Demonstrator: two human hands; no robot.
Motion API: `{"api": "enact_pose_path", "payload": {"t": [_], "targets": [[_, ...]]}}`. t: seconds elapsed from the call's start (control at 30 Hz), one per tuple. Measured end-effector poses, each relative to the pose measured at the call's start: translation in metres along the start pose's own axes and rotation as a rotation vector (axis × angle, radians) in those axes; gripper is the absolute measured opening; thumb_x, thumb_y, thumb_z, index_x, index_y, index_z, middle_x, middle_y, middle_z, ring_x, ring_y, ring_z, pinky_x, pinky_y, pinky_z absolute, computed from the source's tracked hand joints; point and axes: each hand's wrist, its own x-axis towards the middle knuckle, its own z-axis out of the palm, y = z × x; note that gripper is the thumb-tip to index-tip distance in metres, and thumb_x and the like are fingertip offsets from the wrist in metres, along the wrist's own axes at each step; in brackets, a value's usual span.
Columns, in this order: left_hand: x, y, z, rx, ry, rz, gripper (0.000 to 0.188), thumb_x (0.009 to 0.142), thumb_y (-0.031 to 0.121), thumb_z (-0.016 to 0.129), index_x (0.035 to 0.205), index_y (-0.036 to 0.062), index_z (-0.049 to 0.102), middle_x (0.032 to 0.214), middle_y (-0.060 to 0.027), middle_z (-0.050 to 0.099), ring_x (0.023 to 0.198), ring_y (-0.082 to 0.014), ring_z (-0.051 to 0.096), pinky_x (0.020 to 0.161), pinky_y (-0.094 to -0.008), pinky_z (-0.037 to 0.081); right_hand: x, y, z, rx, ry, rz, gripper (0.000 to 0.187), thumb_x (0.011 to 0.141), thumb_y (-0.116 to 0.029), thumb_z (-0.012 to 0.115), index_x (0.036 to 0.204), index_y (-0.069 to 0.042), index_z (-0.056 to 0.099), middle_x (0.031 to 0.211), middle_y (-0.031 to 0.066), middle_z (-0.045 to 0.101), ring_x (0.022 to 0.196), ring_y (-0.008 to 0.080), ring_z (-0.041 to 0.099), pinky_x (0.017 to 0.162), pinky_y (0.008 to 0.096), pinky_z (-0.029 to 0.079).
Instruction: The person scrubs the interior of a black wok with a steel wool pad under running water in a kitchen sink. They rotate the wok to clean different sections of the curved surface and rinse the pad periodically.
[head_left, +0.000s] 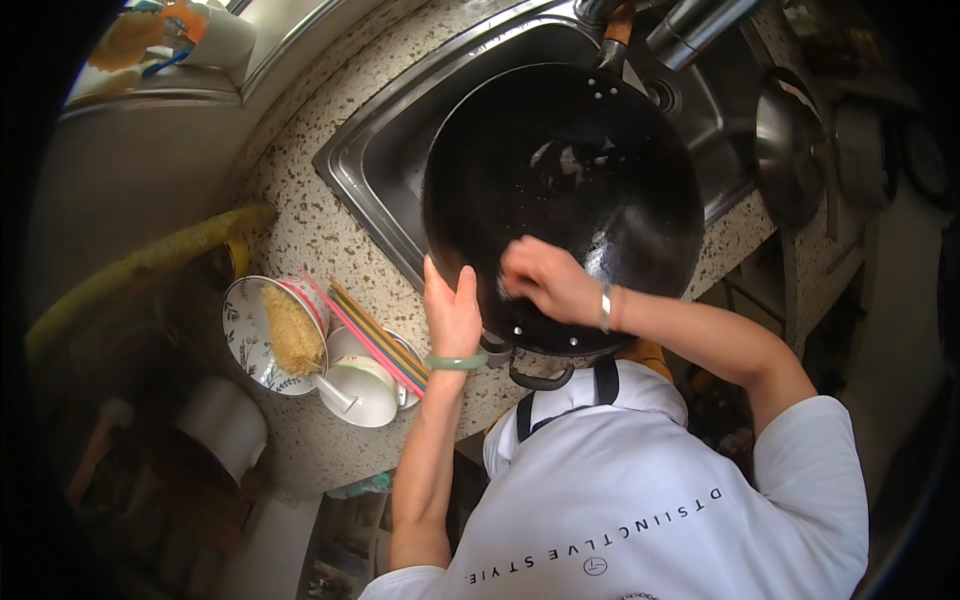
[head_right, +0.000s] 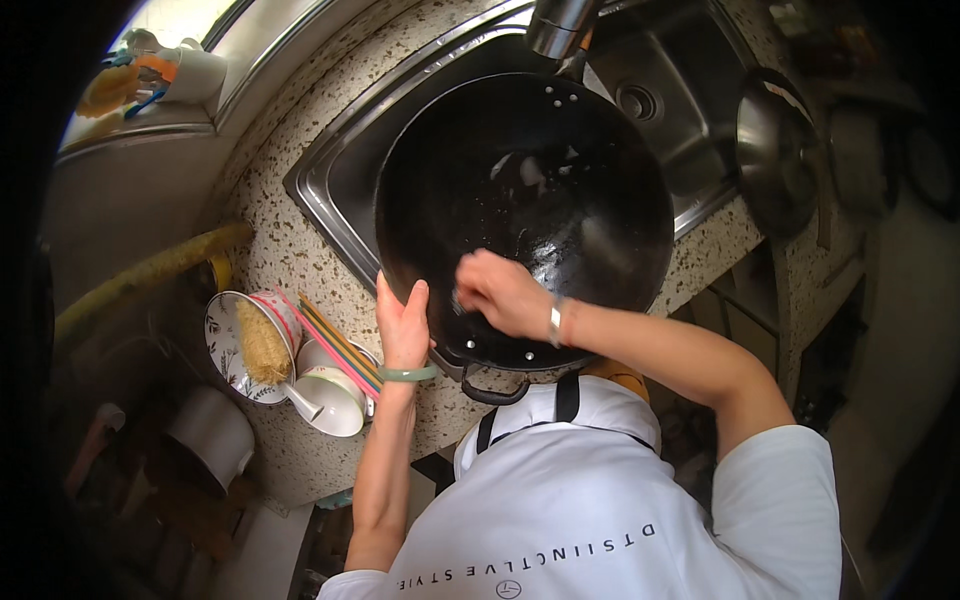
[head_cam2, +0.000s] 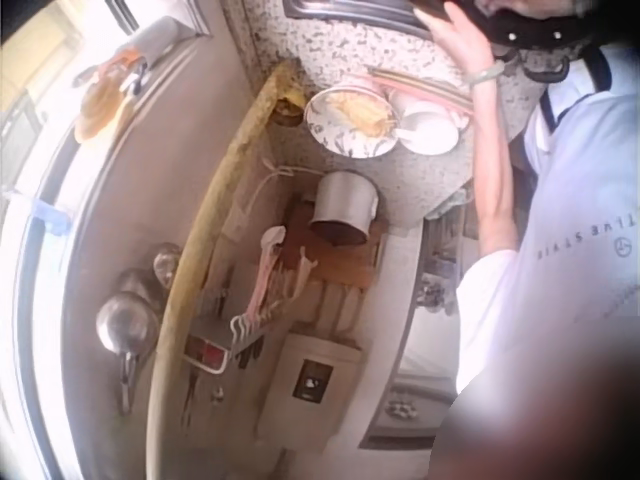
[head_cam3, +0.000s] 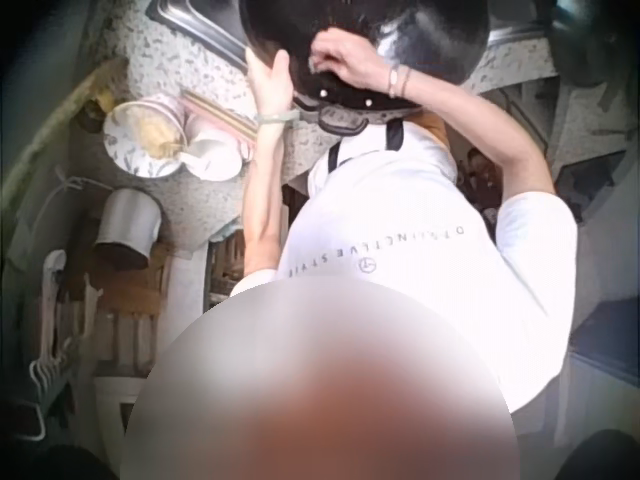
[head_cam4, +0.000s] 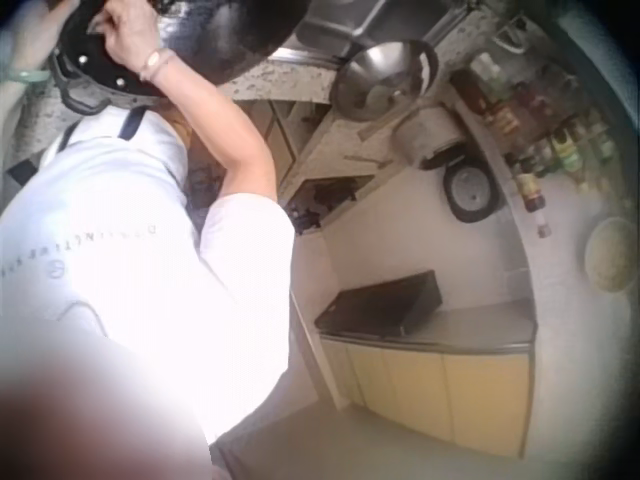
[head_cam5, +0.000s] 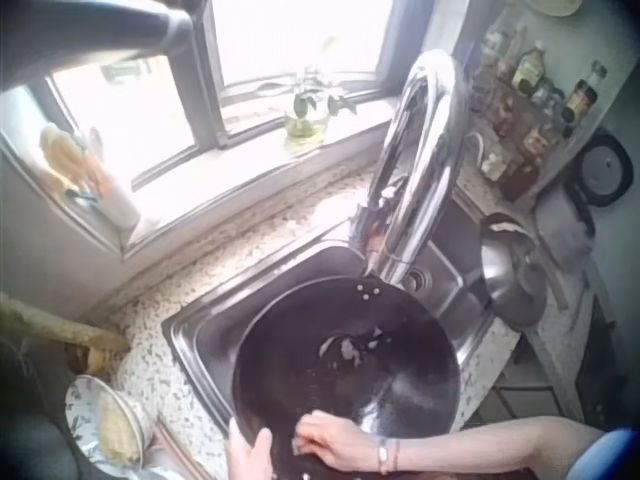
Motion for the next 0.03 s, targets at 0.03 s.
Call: {"api": "enact_pose_path", "payload": {"t": [0.03], "targets": [[-0.0002,-0.0013,0.0015,-0.006,0.002,-0.003,0.046,0.096,0.003,0.055,0.139,-0.0059,0.04,0.123,-0.0195,0.063,0.111,-0.0246,0.061,0.097,-0.0346,0.047,-0.0161,-0.0067,-0.0047,0.057,-0.068,0.123,0.019,0.075,-0.001,0.075,0.078,-0.007,0.057,0.085,0.0063,0.06,0.088,0.0269,0.06,0.078,0.0377,0.051]]}}
